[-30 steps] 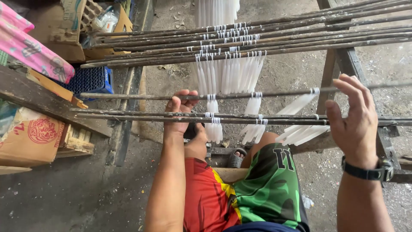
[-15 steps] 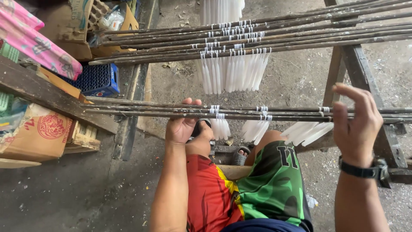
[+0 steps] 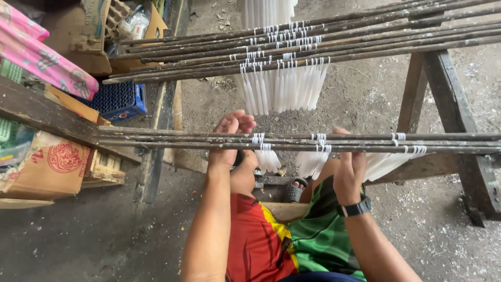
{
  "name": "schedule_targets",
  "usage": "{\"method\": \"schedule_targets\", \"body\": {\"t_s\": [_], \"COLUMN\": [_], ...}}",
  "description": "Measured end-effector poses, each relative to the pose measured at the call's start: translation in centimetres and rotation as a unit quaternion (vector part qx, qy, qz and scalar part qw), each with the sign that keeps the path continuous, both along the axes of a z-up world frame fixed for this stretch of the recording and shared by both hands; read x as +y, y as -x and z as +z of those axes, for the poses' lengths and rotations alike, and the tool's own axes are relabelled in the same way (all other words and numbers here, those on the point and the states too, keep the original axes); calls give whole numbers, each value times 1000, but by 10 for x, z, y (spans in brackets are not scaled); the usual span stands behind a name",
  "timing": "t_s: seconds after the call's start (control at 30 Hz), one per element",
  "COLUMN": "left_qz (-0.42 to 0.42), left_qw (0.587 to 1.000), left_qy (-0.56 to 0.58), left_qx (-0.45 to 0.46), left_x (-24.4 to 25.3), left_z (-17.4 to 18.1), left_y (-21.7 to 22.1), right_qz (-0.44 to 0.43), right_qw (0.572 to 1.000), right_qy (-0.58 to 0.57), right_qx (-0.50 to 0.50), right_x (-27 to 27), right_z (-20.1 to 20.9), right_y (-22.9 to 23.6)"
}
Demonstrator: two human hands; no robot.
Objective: Organizing and spacing out bundles of candle wicks on wooden rods for preparation.
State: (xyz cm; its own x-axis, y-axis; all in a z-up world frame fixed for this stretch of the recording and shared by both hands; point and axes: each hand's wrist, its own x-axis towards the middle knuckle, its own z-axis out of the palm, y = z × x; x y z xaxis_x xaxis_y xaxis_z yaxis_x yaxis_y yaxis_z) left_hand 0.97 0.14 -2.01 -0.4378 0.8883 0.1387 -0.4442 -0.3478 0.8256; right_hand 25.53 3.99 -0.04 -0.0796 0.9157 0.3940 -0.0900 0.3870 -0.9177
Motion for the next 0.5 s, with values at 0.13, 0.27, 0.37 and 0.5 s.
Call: {"method": "schedule_targets", "body": {"t_s": [0.13, 0.27, 0.37, 0.5], "left_qz": [241, 444, 457, 381], "left_qw": [933, 727, 578, 514], "left_qy": [24, -67, -18, 70], "left_qx": [267, 520, 676, 766], "left_x": [24, 49, 58, 64], "left_z": [22, 41, 53, 50], "left_y": [5, 19, 21, 29], "right_qz": [1, 9, 5, 31], "right_qw": [998, 994, 997, 999], "right_qy": [57, 64, 39, 16], "right_qx": [38, 93, 72, 22], "right_x": [28, 71, 84, 96], "right_z": [29, 15, 17, 15], "right_y": [23, 31, 39, 47]}}
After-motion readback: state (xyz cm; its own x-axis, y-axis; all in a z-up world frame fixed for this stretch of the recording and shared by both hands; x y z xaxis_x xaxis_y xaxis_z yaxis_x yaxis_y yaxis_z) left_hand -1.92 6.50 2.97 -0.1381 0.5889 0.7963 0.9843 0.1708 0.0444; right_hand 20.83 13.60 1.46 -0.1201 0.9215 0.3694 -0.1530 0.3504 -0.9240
